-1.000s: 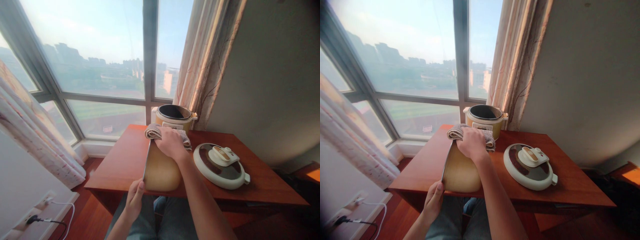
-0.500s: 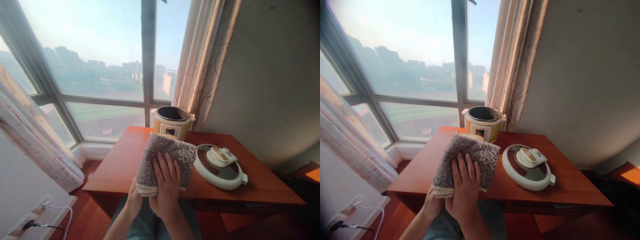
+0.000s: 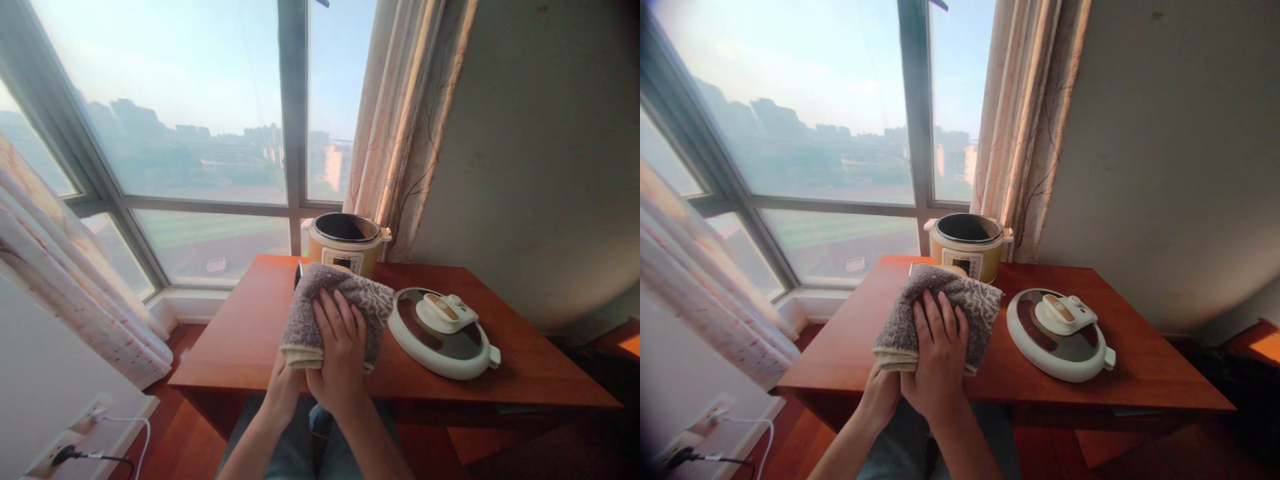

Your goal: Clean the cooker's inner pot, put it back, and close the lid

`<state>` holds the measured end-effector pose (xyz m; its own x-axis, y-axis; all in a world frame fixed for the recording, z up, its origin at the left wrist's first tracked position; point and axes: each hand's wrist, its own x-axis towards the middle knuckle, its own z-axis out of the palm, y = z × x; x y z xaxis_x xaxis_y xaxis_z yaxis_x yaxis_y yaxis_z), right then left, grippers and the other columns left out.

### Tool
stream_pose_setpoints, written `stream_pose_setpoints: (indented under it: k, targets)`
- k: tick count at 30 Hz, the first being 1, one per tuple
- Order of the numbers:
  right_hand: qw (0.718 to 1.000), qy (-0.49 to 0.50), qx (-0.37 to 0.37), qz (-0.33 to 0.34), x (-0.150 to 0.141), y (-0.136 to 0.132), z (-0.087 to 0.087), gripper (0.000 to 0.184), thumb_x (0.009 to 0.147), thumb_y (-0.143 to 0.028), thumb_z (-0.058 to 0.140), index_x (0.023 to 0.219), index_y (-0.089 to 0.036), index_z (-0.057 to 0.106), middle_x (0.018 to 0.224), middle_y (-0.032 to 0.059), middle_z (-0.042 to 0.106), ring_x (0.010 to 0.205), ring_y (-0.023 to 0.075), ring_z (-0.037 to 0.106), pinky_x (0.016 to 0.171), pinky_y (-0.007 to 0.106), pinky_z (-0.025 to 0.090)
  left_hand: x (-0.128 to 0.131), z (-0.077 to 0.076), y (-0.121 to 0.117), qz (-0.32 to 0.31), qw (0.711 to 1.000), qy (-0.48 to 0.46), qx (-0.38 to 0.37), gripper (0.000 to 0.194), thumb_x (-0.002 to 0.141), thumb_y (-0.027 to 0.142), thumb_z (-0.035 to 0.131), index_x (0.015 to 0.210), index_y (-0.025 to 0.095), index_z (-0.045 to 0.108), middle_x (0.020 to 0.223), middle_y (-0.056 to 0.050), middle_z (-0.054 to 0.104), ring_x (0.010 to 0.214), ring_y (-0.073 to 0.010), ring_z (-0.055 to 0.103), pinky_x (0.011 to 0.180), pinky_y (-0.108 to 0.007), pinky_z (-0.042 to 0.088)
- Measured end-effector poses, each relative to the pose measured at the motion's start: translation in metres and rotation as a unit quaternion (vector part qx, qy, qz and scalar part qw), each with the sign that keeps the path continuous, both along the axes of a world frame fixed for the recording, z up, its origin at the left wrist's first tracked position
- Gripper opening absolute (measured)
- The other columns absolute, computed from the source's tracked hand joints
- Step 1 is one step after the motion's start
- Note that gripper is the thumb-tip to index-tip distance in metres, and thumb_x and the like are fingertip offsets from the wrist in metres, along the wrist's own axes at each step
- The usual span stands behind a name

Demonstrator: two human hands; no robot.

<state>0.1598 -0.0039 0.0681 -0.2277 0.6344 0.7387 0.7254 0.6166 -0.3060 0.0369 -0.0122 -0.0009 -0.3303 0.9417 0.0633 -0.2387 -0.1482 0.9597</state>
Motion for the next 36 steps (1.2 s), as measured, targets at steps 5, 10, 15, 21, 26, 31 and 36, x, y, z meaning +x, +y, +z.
stream_pose_setpoints:
  k: [5,10,15,21,26,31,36]
  targets:
    - [0.993,-0.078,-0.087,0.021,0.003,0.054,0.066,0.052,0.088,-0.032,0.049,0.139,-0.018,0.054,0.147,0.0073,0.054,0.138,0.0242,0.041,0.118,0.04,0.021,0.012,0.034,-0.001,-0.066,0.997,0.048,-0.016,0.055,0.083,0.067,0.058,0.086,0.014,0.073,0.084,-0.008,0.073,0.09,-0.0259,0.064,0.082,-0.033,0.052]
    - [0.967,-0.156,-0.2,-0.007,-0.009,0.102,0.1,0.035,0.092,-0.038,0.046,0.117,-0.025,0.068,0.121,0.0083,0.071,0.115,0.0275,0.062,0.101,0.039,0.041,0.009,0.04,0.007,-0.049,0.996,0.075,0.0,0.058,0.082,0.073,0.056,0.081,0.016,0.067,0.086,-0.007,0.07,0.083,-0.0221,0.061,0.076,-0.029,0.05]
    - [0.948,-0.183,-0.259,-0.01,-0.024,0.139,0.109,0.037,0.091,-0.039,0.048,0.113,-0.022,0.071,0.113,0.0122,0.074,0.107,0.0284,0.067,0.091,0.037,0.047,-0.01,0.005,0.017,-0.046,0.981,0.174,0.07,0.062,0.081,0.077,0.052,0.061,0.019,0.059,0.063,-0.003,0.059,0.065,-0.0191,0.051,0.067,-0.029,0.046]
    - [0.942,-0.191,-0.275,-0.015,-0.032,0.152,0.107,0.04,0.091,-0.045,0.047,0.11,-0.021,0.072,0.112,0.0139,0.074,0.103,0.0294,0.069,0.085,0.036,0.05,-0.024,-0.033,0.022,-0.046,0.953,0.266,0.135,0.066,0.09,0.073,0.037,0.057,0.019,0.055,0.056,-0.001,0.052,0.056,-0.016,0.042,0.057,-0.028,0.039]
    - [0.962,-0.171,-0.215,-0.013,-0.025,0.133,0.101,0.037,0.091,-0.042,0.049,0.111,-0.021,0.072,0.11,0.0122,0.074,0.105,0.0287,0.067,0.091,0.037,0.047,-0.021,-0.036,0.017,-0.061,0.945,0.282,0.156,0.064,0.094,0.068,0.037,0.057,0.019,0.055,0.056,-0.001,0.051,0.056,-0.0158,0.042,0.056,-0.028,0.039]
    - [0.982,-0.134,-0.13,0.005,-0.013,0.104,0.084,0.045,0.092,-0.037,0.048,0.134,-0.022,0.059,0.135,0.0088,0.063,0.125,0.0262,0.054,0.108,0.039,0.035,-0.02,-0.038,0.01,-0.06,0.938,0.299,0.164,0.063,0.094,0.066,0.037,0.057,0.019,0.055,0.057,-0.002,0.051,0.057,-0.0165,0.044,0.059,-0.029,0.041]
    - [0.993,-0.1,-0.051,0.042,0.0,0.075,0.055,0.063,0.086,-0.033,0.052,0.147,-0.018,0.046,0.154,0.0049,0.045,0.141,0.0266,0.035,0.12,0.042,0.017,-0.019,-0.041,0.009,-0.052,0.939,0.304,0.155,0.062,0.095,0.065,0.036,0.059,0.019,0.056,0.058,-0.002,0.053,0.056,-0.0171,0.045,0.058,-0.03,0.04]
